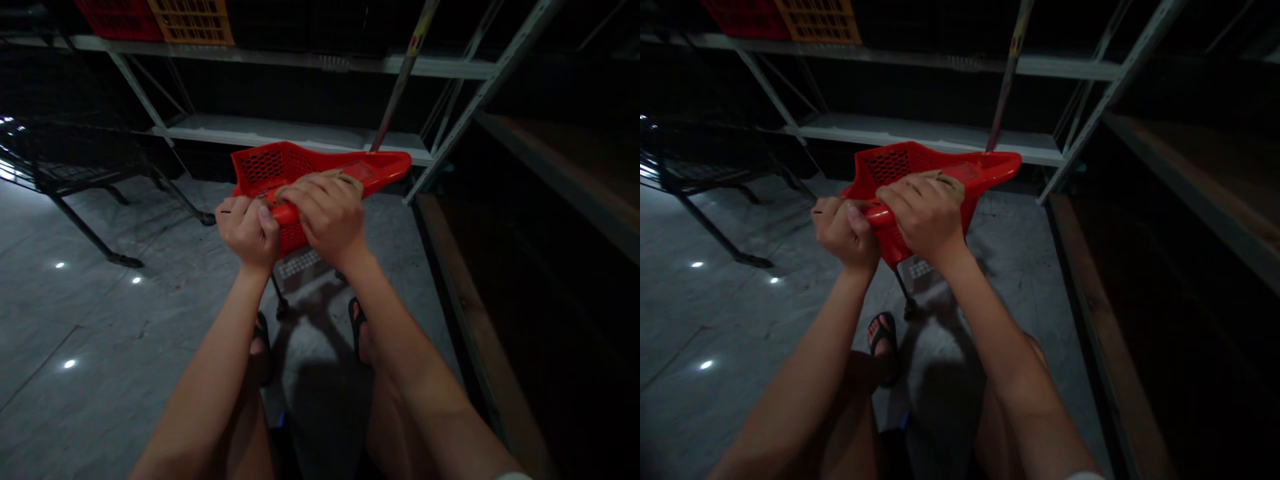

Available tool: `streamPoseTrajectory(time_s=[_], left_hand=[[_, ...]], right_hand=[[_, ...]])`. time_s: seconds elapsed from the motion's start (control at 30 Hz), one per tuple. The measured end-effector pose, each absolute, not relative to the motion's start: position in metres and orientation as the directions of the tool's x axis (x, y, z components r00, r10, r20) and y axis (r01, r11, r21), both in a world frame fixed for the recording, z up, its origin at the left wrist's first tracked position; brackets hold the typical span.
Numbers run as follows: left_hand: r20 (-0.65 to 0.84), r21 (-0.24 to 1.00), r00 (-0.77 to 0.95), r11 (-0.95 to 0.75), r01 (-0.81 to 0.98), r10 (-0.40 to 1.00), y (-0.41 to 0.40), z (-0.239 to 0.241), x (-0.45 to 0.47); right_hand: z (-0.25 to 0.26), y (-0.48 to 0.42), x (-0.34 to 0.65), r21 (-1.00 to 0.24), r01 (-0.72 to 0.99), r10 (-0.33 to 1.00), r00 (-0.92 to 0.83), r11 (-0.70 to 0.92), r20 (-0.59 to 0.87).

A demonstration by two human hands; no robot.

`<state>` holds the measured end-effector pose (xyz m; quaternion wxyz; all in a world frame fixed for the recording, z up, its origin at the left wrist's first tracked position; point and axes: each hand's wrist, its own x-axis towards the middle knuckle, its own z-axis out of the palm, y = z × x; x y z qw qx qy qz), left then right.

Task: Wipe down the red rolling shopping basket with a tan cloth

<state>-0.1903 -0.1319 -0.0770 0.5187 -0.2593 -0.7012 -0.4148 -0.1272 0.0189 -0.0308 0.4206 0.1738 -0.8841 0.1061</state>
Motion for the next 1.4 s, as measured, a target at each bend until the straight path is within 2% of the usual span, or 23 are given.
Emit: streamPoseTrajectory(time_s=[0.1, 0.2, 0.3, 0.37, 0.47, 0.6, 0.7, 0.77, 0.9, 1.0, 1.13, 1.23, 1.3, 1.4], left_hand=[[0.951, 0.276, -0.31, 0.5, 0.821, -0.016, -0.136, -0.074, -0.188], [0.968, 0.213, -0.253, 0.54, 0.814, 0.0, -0.136, -0.07, -0.185], [0.977, 0.172, -0.212, 0.581, 0.795, 0.001, -0.133, -0.066, -0.182], [0.975, 0.195, -0.222, 0.582, 0.79, -0.026, -0.13, -0.066, -0.181], [0.955, 0.287, -0.278, 0.548, 0.786, -0.102, -0.125, -0.071, -0.181], [0.93, 0.366, -0.331, 0.511, 0.778, -0.163, -0.119, -0.076, -0.181], [0.931, 0.365, -0.317, 0.501, 0.785, -0.181, -0.112, -0.075, -0.174], [0.945, 0.328, -0.281, 0.465, 0.823, -0.17, -0.109, -0.073, -0.165], [0.955, 0.293, -0.267, 0.273, 0.916, -0.13, -0.106, -0.066, -0.145], [0.963, 0.268, -0.255, 0.181, 0.946, -0.091, -0.104, -0.063, -0.14], [0.932, 0.294, -0.341, 0.293, 0.91, 0.123, -0.092, -0.07, -0.148], [0.835, 0.362, -0.473, 0.365, 0.858, 0.283, -0.078, -0.083, -0.158], [0.811, 0.4, -0.517, 0.386, 0.831, 0.272, -0.07, -0.091, -0.161], [0.829, 0.475, -0.544, 0.349, 0.808, 0.13, -0.06, -0.098, -0.16]], right_hand=[[-0.037, 0.053, -0.133, -0.107, -0.366, -0.125, -0.556, 0.924, 0.822], [-0.05, 0.109, -0.14, -0.251, -0.341, 0.064, -0.474, 0.906, 0.878], [-0.062, 0.155, -0.146, -0.388, -0.322, 0.225, -0.442, 0.864, 0.868], [-0.066, 0.164, -0.147, -0.441, -0.318, 0.28, -0.444, 0.839, 0.851], [-0.061, 0.138, -0.143, -0.435, -0.33, 0.274, -0.435, 0.837, 0.858], [-0.048, 0.062, -0.126, -0.273, -0.401, 0.081, -0.435, 0.875, 0.897], [-0.042, 0.017, -0.114, -0.16, -0.415, -0.085, -0.513, 0.896, 0.854], [-0.04, 0.008, -0.111, -0.116, -0.391, -0.125, -0.54, 0.913, 0.832], [-0.037, 0.036, -0.114, -0.072, -0.359, -0.076, -0.382, 0.931, 0.921], [-0.038, 0.07, -0.117, -0.112, -0.354, 0.035, -0.216, 0.929, 0.976], [-0.041, 0.093, -0.114, -0.318, -0.393, 0.279, -0.154, 0.863, 0.948], [-0.041, 0.091, -0.106, -0.399, -0.452, 0.345, -0.2, 0.798, 0.917], [-0.04, 0.079, -0.097, -0.397, -0.46, 0.322, -0.234, 0.794, 0.917], [-0.039, 0.05, -0.08, -0.353, -0.455, 0.243, -0.283, 0.817, 0.928]])
